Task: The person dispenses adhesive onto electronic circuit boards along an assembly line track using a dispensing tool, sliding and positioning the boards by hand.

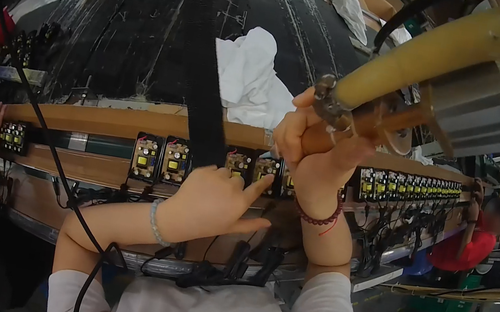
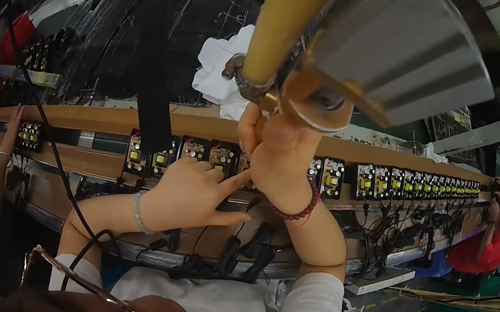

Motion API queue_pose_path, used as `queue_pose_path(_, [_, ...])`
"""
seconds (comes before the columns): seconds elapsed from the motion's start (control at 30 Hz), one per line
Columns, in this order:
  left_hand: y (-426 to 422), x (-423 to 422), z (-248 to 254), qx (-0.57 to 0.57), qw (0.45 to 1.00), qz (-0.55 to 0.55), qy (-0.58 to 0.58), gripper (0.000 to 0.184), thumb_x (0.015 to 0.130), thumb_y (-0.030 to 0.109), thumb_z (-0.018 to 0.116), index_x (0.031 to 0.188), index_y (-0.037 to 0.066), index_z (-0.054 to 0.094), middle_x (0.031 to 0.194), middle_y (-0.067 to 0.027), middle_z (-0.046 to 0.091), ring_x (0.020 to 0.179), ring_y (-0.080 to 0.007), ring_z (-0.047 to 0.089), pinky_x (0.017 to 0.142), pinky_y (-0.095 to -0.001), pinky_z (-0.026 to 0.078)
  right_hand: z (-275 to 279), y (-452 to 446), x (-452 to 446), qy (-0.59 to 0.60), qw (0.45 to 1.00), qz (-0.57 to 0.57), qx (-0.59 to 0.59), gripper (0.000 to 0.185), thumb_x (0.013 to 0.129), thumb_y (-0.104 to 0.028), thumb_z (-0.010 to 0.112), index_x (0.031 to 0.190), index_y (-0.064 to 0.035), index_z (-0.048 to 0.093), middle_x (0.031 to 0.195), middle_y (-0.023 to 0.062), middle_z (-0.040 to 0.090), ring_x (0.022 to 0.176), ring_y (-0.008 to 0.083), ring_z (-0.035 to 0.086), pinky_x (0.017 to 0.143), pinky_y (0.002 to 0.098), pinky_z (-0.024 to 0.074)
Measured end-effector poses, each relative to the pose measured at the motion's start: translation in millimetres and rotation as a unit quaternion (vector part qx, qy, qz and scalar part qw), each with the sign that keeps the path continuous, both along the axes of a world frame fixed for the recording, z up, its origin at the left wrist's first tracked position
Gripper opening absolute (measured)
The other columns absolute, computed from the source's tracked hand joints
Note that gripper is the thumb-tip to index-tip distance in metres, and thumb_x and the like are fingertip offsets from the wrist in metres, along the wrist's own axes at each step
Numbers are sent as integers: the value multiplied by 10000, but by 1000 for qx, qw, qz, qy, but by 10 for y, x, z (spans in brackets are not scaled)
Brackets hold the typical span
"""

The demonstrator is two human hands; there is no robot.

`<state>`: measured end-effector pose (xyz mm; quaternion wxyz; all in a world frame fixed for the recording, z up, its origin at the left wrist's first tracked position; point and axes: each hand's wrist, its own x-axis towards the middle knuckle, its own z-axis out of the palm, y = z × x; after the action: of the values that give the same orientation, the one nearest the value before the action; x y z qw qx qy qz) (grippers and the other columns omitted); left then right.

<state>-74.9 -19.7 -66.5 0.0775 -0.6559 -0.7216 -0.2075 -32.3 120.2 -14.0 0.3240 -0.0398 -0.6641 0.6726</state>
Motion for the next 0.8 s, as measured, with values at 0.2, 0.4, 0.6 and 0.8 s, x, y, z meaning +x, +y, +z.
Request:
queue_pose_path(0.2, [16,-27,-66,-41,999,7,7,494,760,489,613,1053,92,632,491,-13,472,445,-163,515,446,-288,395,-240,101,-66,75,996,39,13,695,790,-661,383,1056,-20,417,668,46,470,445,96,400,400,219,308])
queue_pose_path(0.4, [9,-48,-80,-31,999,6,-22,451,767,456,617,1029,89,636,489,-15,476,446,-164,522,448,-289,402,-307,128,-52,128,984,119,34,462,914,-460,446,1054,-21,411,669,57,481,463,80,398,395,194,302])
queue_pose_path(0.6, [10,-58,-61,-65,998,-9,-12,487,779,409,614,1154,99,602,518,-28,522,461,-168,535,462,-280,424,-141,-10,5,-57,998,11,6,860,628,-886,239,884,-88,430,500,13,375,452,126,361,458,272,311])
queue_pose_path(0.8, [16,-60,-75,-60,998,-6,-13,470,788,394,608,1158,104,599,504,-20,513,444,-167,527,458,-284,424,-129,-12,17,-64,997,8,34,877,628,-886,239,892,-78,453,500,7,379,448,126,365,461,276,325])
